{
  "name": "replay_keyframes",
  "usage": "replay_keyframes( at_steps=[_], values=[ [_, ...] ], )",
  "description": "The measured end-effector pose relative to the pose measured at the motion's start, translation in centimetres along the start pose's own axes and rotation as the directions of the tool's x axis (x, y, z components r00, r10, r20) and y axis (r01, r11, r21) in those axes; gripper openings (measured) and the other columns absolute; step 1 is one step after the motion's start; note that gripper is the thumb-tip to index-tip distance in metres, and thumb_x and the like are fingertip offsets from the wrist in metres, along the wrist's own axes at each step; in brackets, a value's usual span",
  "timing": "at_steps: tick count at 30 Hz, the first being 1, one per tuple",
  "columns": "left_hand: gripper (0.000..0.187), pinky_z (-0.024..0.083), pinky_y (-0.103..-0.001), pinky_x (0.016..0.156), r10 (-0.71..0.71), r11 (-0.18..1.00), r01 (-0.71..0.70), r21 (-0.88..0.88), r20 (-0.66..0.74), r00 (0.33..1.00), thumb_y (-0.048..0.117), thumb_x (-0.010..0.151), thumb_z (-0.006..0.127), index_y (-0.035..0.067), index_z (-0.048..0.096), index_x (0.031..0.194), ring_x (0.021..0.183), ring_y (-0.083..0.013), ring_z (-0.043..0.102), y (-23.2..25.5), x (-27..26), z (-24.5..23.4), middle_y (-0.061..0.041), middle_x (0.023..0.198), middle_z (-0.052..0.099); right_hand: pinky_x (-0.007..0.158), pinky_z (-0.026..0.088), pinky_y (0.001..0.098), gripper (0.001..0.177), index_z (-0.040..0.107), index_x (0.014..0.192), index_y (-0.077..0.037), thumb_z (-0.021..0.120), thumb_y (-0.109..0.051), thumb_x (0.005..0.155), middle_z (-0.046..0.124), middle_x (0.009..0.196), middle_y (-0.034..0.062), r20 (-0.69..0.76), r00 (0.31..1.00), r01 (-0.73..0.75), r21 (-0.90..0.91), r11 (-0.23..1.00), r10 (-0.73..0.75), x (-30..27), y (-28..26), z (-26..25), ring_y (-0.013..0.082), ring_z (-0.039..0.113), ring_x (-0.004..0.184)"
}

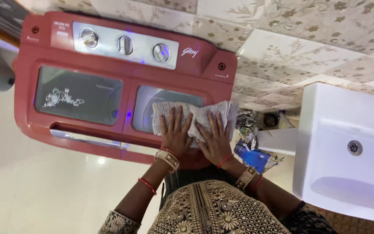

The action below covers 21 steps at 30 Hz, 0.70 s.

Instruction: The person wipes the exterior and top lids of a washing machine and a nearby sink with a cloth.

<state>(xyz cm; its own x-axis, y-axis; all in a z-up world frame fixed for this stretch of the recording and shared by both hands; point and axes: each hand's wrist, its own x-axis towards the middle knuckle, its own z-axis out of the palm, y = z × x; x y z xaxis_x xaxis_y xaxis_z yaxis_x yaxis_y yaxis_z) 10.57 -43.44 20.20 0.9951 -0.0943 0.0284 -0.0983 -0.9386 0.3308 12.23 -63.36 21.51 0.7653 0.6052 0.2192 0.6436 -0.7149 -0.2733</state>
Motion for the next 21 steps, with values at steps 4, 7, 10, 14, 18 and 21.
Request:
replay_keyframes(
  at_steps=[4,7,10,14,18,21],
  values=[
    [0.087,0.006,-0.069,0.12,0.055,0.998,-0.056,0.035,0.021,0.998,0.05,0.088,0.061,0.026,0.023,0.162,0.155,-0.0419,0.011,0.3,3.1,0.7,-0.017,0.169,0.014,0.125,0.015,0.0678,0.057,0.047,0.155,-0.02,0.061,-0.034,0.102,0.016,0.17,0.0219,-0.107,0.991,-0.063,0.197,0.978,0.085,1.3,2.5,0.2,0.0515,0.007,0.157],
    [0.084,0.006,-0.068,0.122,0.076,0.991,-0.078,0.112,0.024,0.997,0.047,0.09,0.06,0.028,0.026,0.164,0.157,-0.0391,0.012,0.0,9.2,0.1,-0.015,0.17,0.016,0.126,0.019,0.0639,0.062,0.049,0.151,-0.02,0.068,-0.032,0.093,0.017,0.169,0.0202,-0.118,0.978,-0.136,0.277,0.951,0.174,5.9,6.9,0.6,0.0515,0.008,0.157],
    [0.079,0.007,-0.067,0.123,0.119,0.985,-0.111,0.136,-0.058,0.991,0.047,0.094,0.058,0.025,0.03,0.165,0.159,-0.0385,0.012,0.5,14.4,-0.2,-0.014,0.172,0.016,0.127,0.02,0.0621,0.066,0.049,0.15,-0.018,0.076,-0.027,0.09,0.013,0.17,0.0192,-0.249,0.959,-0.051,0.324,0.945,0.137,11.2,12.0,1.0,0.0493,0.007,0.157],
    [0.076,0.006,-0.069,0.124,0.144,0.985,-0.131,0.111,-0.115,0.983,0.05,0.099,0.053,0.019,0.031,0.165,0.16,-0.0411,0.01,1.7,15.3,-0.5,-0.016,0.175,0.013,0.13,0.023,0.0591,0.068,0.046,0.155,-0.02,0.077,-0.02,0.095,0.008,0.173,0.0195,-0.257,0.951,-0.048,0.429,0.902,0.173,11.4,13.5,1.5,0.047,0.007,0.161],
    [0.073,0.005,-0.074,0.118,0.19,0.982,-0.188,0.033,-0.085,0.978,0.055,0.096,0.049,0.028,0.032,0.161,0.155,-0.0448,0.009,2.5,12.9,-0.7,-0.017,0.17,0.011,0.127,0.025,0.0579,0.071,0.044,0.156,-0.019,0.071,-0.013,0.09,0.003,0.173,0.0227,-0.12,0.958,-0.17,0.497,0.851,0.262,6.9,11.5,1.8,0.0489,0.009,0.16],
    [0.071,0.005,-0.076,0.115,0.198,0.977,-0.195,0.083,-0.025,0.98,0.059,0.095,0.048,0.035,0.032,0.16,0.154,-0.0474,0.008,2.5,13.8,-0.3,-0.017,0.169,0.011,0.128,0.026,0.0574,0.071,0.044,0.155,-0.019,0.074,-0.014,0.092,0.004,0.172,0.0205,-0.256,0.944,-0.047,0.523,0.851,0.21,8.8,13.5,2.3,0.0473,0.01,0.16]
  ],
)
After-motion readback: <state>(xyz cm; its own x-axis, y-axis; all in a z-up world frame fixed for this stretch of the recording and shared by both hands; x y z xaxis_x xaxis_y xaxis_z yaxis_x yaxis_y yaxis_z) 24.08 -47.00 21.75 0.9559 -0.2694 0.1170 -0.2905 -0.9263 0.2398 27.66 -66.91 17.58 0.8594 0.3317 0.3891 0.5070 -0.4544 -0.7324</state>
